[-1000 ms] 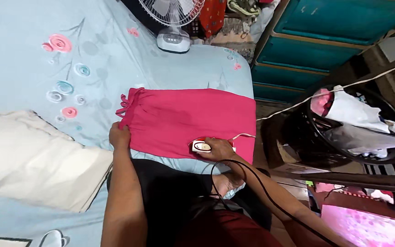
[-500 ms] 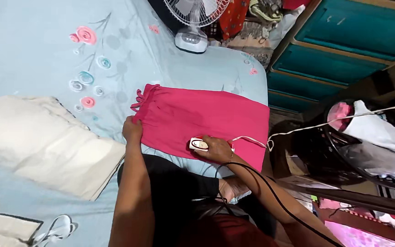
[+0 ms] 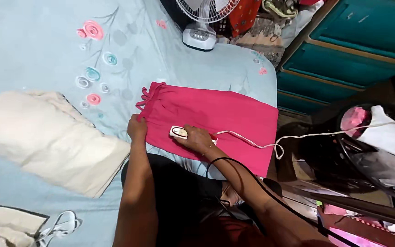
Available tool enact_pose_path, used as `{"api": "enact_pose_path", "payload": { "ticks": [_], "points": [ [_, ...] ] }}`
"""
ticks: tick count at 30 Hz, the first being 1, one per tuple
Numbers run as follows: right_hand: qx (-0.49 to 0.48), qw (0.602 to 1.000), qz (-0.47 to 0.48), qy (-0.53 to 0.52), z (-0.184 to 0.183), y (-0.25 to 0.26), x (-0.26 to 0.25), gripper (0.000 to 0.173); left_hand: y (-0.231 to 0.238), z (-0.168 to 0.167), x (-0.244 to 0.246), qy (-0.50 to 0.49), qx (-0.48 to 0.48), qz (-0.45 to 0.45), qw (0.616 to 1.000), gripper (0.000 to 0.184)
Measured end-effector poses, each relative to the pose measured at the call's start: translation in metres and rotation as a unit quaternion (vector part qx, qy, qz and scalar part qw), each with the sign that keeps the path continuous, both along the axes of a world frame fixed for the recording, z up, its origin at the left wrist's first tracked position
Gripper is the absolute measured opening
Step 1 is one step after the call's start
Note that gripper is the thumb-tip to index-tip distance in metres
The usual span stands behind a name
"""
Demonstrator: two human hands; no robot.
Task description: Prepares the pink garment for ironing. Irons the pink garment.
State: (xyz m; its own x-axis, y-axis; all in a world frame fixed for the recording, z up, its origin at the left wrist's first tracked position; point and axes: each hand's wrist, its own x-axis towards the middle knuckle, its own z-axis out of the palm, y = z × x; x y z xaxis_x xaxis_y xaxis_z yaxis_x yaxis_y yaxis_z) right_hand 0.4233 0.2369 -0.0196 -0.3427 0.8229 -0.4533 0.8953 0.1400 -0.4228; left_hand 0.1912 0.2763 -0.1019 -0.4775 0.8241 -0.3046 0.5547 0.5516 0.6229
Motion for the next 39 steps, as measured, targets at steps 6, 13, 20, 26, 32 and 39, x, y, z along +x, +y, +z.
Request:
{"api": "enact_pose_path", "payload": {
  "ticks": [6, 13, 20, 26, 32, 39],
  "points": [
    [0.024, 0.999, 0.013, 0.026, -0.007, 0.02, -0.027, 0.057, 0.001, -0.002, 0.0, -0.002, -0.001, 0.006, 1.0, 0.037],
    [-0.013, 1.0, -0.008, -0.01, 0.004, 0.018, -0.015, 0.062, 0.0, -0.001, -0.002, -0.011, 0.003, 0.004, 1.0, 0.037],
    [0.039, 0.996, -0.072, 0.025, -0.016, 0.043, -0.059, 0.061, 0.001, -0.007, -0.008, -0.05, 0.025, 0.018, 0.998, 0.041],
    [0.012, 0.999, -0.04, 0.028, -0.01, 0.056, -0.064, 0.063, 0.001, -0.007, -0.007, -0.056, 0.026, 0.021, 0.998, 0.039],
    [-0.003, 0.999, -0.033, -0.011, -0.004, 0.042, -0.054, 0.061, 0.001, -0.007, -0.005, -0.061, 0.027, 0.021, 0.998, 0.039],
    [0.029, 0.998, -0.049, 0.008, -0.015, 0.066, -0.085, 0.064, 0.003, -0.011, -0.007, -0.07, 0.027, 0.032, 0.997, 0.041]
  ]
}}
